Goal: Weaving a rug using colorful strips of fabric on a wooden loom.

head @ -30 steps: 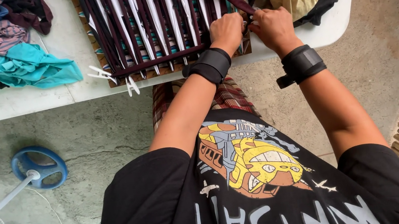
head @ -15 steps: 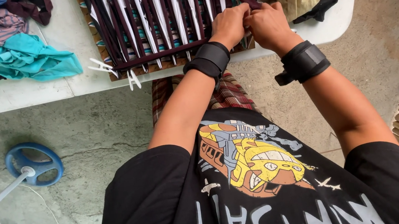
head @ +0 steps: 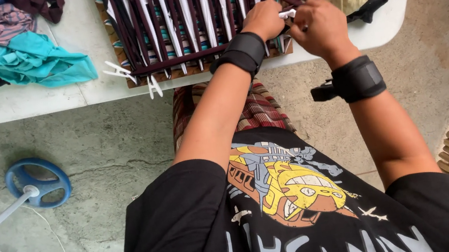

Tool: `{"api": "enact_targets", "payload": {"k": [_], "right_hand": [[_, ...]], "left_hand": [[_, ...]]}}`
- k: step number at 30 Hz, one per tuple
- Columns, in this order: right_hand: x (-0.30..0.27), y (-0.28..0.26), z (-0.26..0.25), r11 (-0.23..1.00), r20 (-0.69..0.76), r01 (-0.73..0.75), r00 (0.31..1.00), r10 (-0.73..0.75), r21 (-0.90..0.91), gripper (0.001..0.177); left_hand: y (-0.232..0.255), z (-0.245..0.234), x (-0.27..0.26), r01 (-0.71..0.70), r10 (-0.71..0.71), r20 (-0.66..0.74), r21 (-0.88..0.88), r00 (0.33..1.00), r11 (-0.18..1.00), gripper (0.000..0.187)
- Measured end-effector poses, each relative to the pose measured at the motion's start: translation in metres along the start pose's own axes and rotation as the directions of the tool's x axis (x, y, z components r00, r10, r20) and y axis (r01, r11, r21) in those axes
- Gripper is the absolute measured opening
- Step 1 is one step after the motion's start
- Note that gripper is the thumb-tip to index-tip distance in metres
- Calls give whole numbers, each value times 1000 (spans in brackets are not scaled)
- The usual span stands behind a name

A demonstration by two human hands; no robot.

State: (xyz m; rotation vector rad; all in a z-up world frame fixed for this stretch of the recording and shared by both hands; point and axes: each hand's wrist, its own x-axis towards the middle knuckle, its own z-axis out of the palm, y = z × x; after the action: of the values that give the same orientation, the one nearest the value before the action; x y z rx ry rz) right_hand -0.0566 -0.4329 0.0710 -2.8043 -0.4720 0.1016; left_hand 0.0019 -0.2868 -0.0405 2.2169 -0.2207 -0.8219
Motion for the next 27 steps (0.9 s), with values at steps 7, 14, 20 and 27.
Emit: {"api": "enact_targets", "payload": {"k": [7,14,20,27], "right_hand": [[-34,-18,45,991,274,-123,953,133,-56,23],[-24,-19,34,979,-95,-149,982,163,135,13],[-24,-3,55,967,-114,-180,973,202,180,16],[-27,-18,60,986,-183,-156,969,163,55,16]], "left_hand": [[-19,16,11,-124,125,-76,21,989,992,18],[-23,21,11,-158,143,-105,-142,984,977,22],[-19,6,4,-19,42,101,-224,994,974,25],[-43,47,33,-99,93,-50,-134,994,986,28]]}}
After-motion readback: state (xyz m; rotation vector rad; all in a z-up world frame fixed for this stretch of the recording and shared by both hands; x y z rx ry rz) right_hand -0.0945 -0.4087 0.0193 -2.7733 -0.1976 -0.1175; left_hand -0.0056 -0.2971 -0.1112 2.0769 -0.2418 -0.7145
